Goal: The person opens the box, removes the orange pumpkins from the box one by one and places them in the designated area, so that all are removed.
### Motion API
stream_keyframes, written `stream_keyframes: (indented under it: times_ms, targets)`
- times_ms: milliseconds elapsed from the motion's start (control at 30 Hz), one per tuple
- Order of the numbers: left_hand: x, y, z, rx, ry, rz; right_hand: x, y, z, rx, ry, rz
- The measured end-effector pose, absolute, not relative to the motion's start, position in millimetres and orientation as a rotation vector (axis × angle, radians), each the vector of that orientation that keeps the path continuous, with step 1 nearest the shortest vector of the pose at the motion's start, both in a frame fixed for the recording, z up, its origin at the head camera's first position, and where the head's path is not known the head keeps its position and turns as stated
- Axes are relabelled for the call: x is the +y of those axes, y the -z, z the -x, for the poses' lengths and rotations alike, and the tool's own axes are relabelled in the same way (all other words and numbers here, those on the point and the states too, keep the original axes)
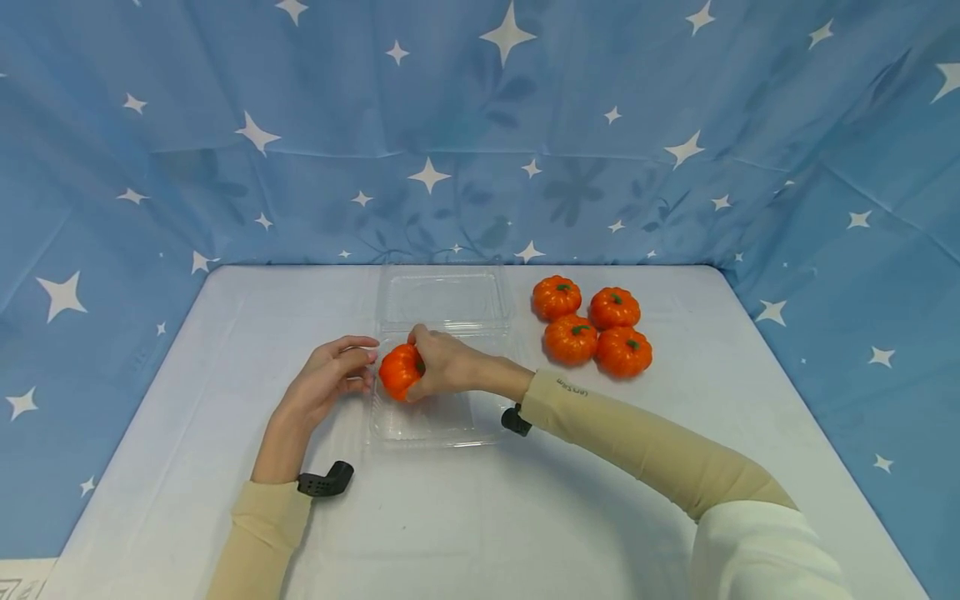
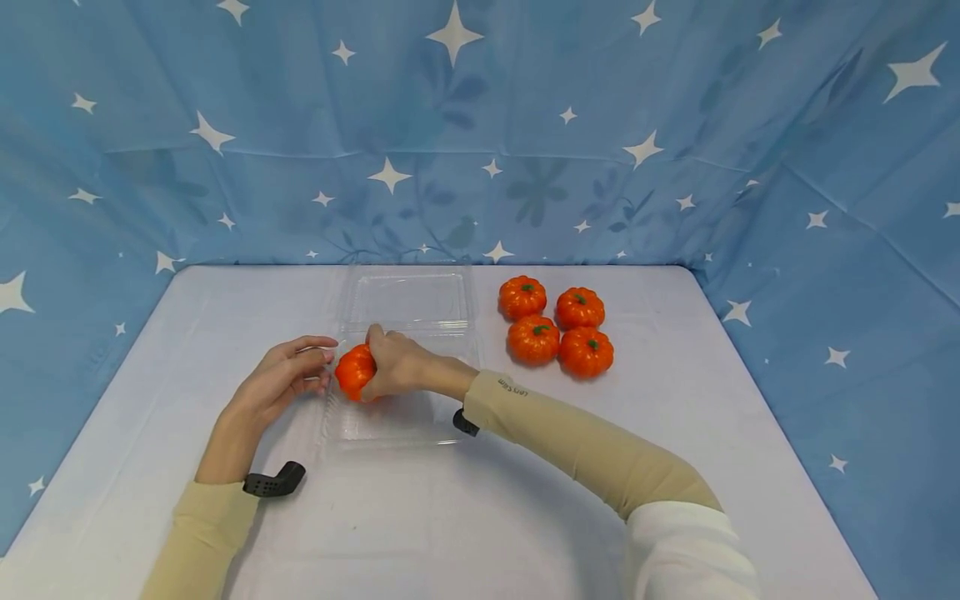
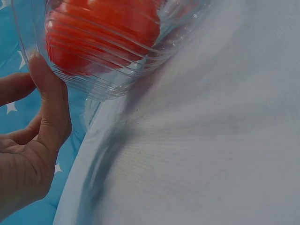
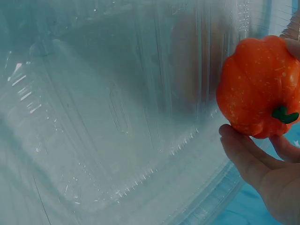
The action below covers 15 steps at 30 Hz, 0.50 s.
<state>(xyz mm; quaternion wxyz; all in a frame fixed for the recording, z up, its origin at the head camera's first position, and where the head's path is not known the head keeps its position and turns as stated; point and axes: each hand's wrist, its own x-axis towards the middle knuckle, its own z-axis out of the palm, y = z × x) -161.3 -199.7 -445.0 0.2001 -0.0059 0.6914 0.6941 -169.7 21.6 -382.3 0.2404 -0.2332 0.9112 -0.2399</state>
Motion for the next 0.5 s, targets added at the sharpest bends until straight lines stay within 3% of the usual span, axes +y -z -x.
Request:
stream_keyframes:
  times_ms: [500]
  targets:
    - [-198.9, 445.5, 162.6, 1.932, -1.911, 0.028, 14.8, 381.3, 167.2, 2.488, 0.393, 0.673]
